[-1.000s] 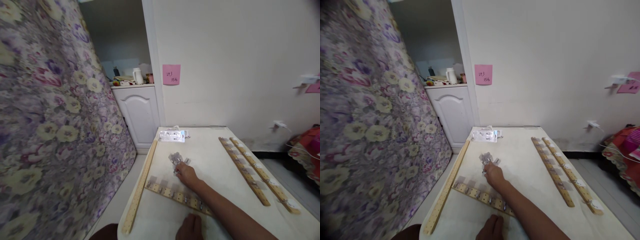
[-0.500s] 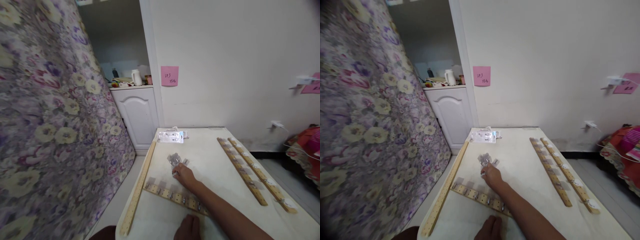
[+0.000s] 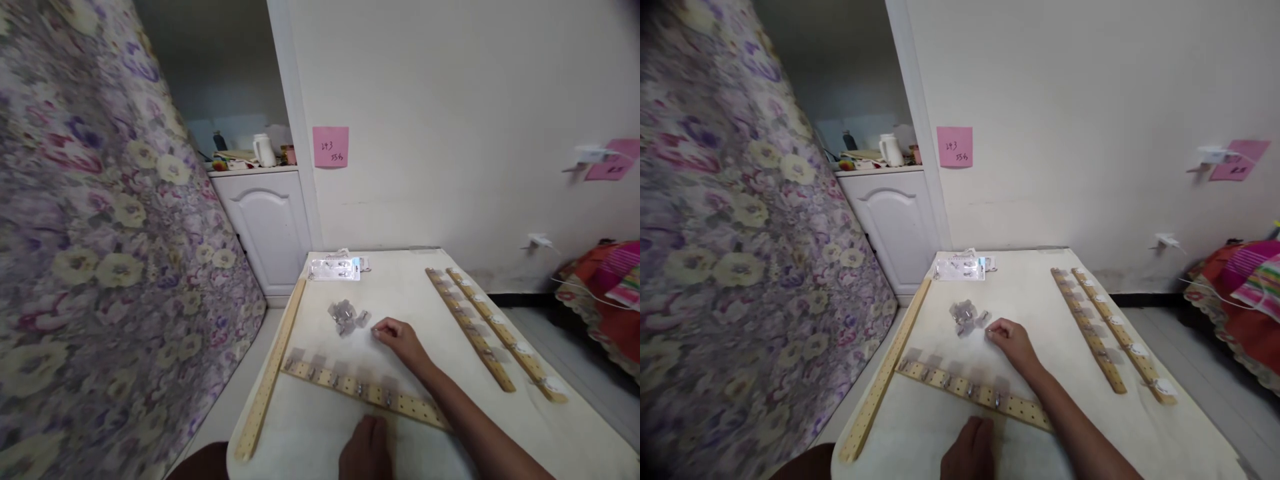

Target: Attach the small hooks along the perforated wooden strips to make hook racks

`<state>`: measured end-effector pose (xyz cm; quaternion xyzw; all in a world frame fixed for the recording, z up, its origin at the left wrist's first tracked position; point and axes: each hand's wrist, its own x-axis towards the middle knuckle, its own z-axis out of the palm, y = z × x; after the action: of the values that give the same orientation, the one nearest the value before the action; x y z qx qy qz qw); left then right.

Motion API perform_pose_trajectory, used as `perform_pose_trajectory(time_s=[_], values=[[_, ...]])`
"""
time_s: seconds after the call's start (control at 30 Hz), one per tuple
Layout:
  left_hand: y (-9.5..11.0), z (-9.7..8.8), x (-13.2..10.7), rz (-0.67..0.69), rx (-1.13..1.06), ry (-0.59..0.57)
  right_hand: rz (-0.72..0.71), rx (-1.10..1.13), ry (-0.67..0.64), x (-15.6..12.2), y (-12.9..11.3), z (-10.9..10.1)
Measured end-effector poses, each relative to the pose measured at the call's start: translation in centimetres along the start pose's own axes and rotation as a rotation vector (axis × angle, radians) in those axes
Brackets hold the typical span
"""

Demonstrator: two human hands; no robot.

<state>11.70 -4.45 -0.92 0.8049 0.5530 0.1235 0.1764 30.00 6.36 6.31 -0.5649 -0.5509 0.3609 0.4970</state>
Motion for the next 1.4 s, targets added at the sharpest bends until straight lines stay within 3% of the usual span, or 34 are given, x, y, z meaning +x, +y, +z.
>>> perform_pose_trajectory(time_s=[0.1, 0.2, 0.33, 0.4, 0.47, 0.67, 0.77, 0.87, 1.0, 1.13, 1.27, 1.4], values=[[-0.4, -1.1, -0.4, 0.112, -0.305, 0.078, 0.013, -0.006, 0.027, -3.7, -0.5, -3.3], [0.5, -2.3, -0.8, 0.014, -0.742, 0.109, 0.017, -0.083, 0.037, -8.2, -1.5, -4.9], [3.5, -3.1, -0.9, -0.193, -1.355, -0.274, -0.081, -0.194, -0.093, -13.1, -2.8, -4.1], [4.9, -3.2, -0.8, -0.249, -1.53, -0.358, -0.142, -0.221, -0.172, -14.5, -3.0, -3.4], [6.0, -3.0, -0.9, -0.276, -1.616, -0.353, -0.165, -0.268, -0.228, -15.5, -3.0, -2.8], [6.7, -2.9, -1.6, -0.432, -1.598, -0.341, -0.135, -0.349, -0.281, -16.8, -2.9, -3.1], [6.6, -2.9, -1.8, -0.426, -1.589, -0.348, -0.149, -0.28, -0.274, -17.2, -2.7, -3.9], [6.5, -2.6, -1.8, -0.436, -1.624, -0.356, -0.141, -0.227, -0.154, -17.4, -1.7, -4.6], [6.4, -2.2, -1.7, -0.494, -1.603, -0.349, 0.038, -0.237, 0.001, -17.1, 0.1, -4.7], [6.7, -2.1, -1.6, -0.429, -1.543, -0.368, 0.152, -0.154, -0.038, -16.9, 1.0, -4.2], [6.7, -1.6, -1.5, -0.349, -1.453, -0.387, 0.159, -0.054, -0.064, -16.3, 0.9, -4.7], [6.4, -1.3, -1.4, -0.226, -1.272, -0.274, 0.146, -0.038, -0.068, -14.0, 0.7, -6.6]])
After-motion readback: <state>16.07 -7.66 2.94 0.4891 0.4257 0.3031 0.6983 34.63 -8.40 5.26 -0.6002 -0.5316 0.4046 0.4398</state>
